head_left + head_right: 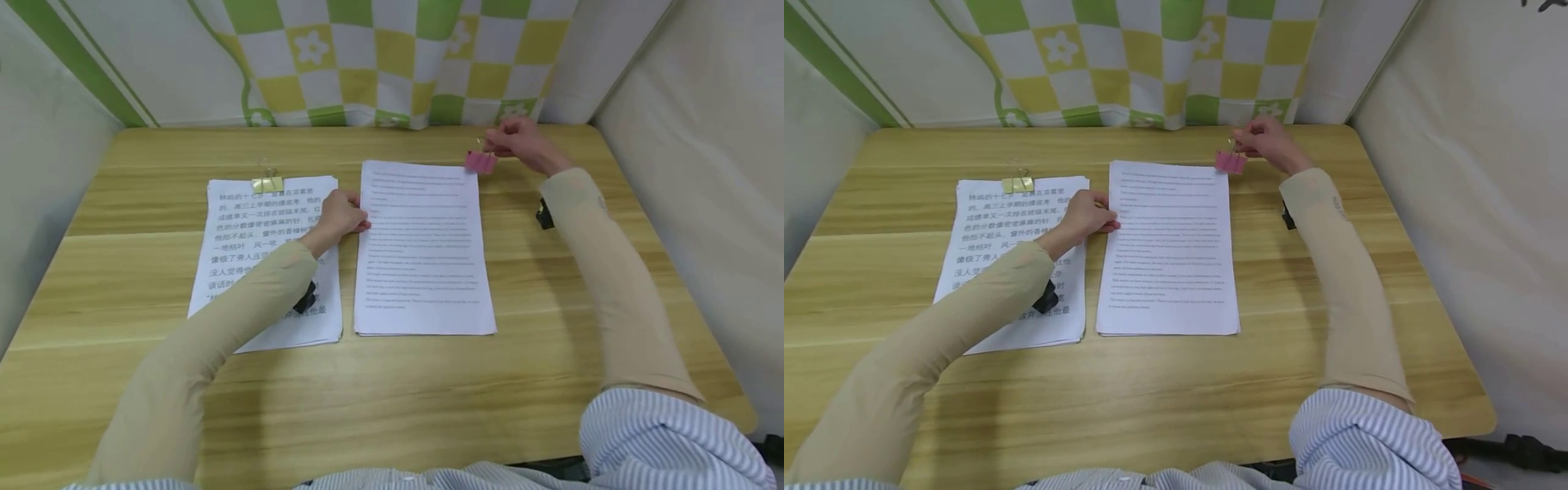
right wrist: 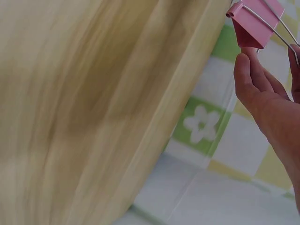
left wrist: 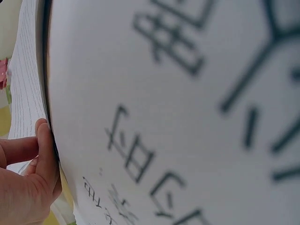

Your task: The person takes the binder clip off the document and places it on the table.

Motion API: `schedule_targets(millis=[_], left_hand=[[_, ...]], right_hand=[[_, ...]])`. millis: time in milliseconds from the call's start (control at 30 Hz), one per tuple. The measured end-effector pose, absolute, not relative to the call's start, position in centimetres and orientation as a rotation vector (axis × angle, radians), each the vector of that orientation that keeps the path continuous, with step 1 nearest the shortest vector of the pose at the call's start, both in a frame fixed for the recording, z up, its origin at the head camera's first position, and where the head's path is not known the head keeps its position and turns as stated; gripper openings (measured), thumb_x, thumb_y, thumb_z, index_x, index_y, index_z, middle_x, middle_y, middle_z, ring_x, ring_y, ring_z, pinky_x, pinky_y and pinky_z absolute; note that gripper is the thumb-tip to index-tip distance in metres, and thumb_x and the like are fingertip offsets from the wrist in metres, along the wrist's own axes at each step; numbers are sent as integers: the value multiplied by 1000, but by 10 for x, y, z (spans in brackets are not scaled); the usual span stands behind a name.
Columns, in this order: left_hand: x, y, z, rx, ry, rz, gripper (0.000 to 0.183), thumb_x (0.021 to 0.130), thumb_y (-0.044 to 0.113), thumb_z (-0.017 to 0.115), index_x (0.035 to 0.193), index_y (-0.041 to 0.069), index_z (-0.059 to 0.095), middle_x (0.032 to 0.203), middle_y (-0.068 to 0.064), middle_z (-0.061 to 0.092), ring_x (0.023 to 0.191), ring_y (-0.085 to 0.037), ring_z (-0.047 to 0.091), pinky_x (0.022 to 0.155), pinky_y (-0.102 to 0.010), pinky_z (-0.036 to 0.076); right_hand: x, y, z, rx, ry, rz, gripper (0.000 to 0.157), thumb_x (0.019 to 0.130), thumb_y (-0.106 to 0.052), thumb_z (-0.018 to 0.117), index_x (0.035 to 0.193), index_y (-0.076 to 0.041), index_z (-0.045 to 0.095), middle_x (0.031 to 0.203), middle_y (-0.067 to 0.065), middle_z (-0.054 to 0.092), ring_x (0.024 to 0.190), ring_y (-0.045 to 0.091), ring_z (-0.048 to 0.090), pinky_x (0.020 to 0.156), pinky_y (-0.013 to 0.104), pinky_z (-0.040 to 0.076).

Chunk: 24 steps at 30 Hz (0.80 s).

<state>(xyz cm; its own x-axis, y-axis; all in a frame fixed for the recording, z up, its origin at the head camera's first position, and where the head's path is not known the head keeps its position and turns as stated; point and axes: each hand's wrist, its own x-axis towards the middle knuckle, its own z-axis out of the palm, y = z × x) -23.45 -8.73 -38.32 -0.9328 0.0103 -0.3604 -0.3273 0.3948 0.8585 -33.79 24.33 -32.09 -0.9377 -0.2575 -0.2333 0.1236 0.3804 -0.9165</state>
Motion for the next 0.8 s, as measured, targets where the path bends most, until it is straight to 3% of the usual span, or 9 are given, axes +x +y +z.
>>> schedule_targets(millis=[133, 567, 800], left_hand=[[-235, -87, -383, -281, 2343, 1552, 15, 89, -2, 54, 102, -7, 56, 75, -8, 60, 52, -4, 60, 55, -16, 54], [-236, -88, -383, -288, 2330, 1551, 20, 88, -2, 56, 106, -8, 56, 76, -8, 59, 52, -4, 60, 56, -16, 55], [-234, -86, -380, -301, 2313, 1542, 28, 89, -1, 55, 115, -9, 54, 88, -14, 61, 53, -3, 60, 58, -16, 55]], right_hand=[[-331, 265, -323, -131, 2346, -1547, 18, 96, -17, 53, 83, -5, 57, 82, -9, 66, 79, 1, 65, 77, 16, 53], [-315, 316, -331, -22, 2444, -1448, 17, 95, -15, 55, 87, -1, 59, 80, -9, 64, 76, 2, 63, 76, 16, 54], [-308, 337, -333, -22, 2461, -1472, 19, 95, -10, 54, 76, -5, 58, 75, -12, 65, 73, -2, 63, 71, 13, 54]])
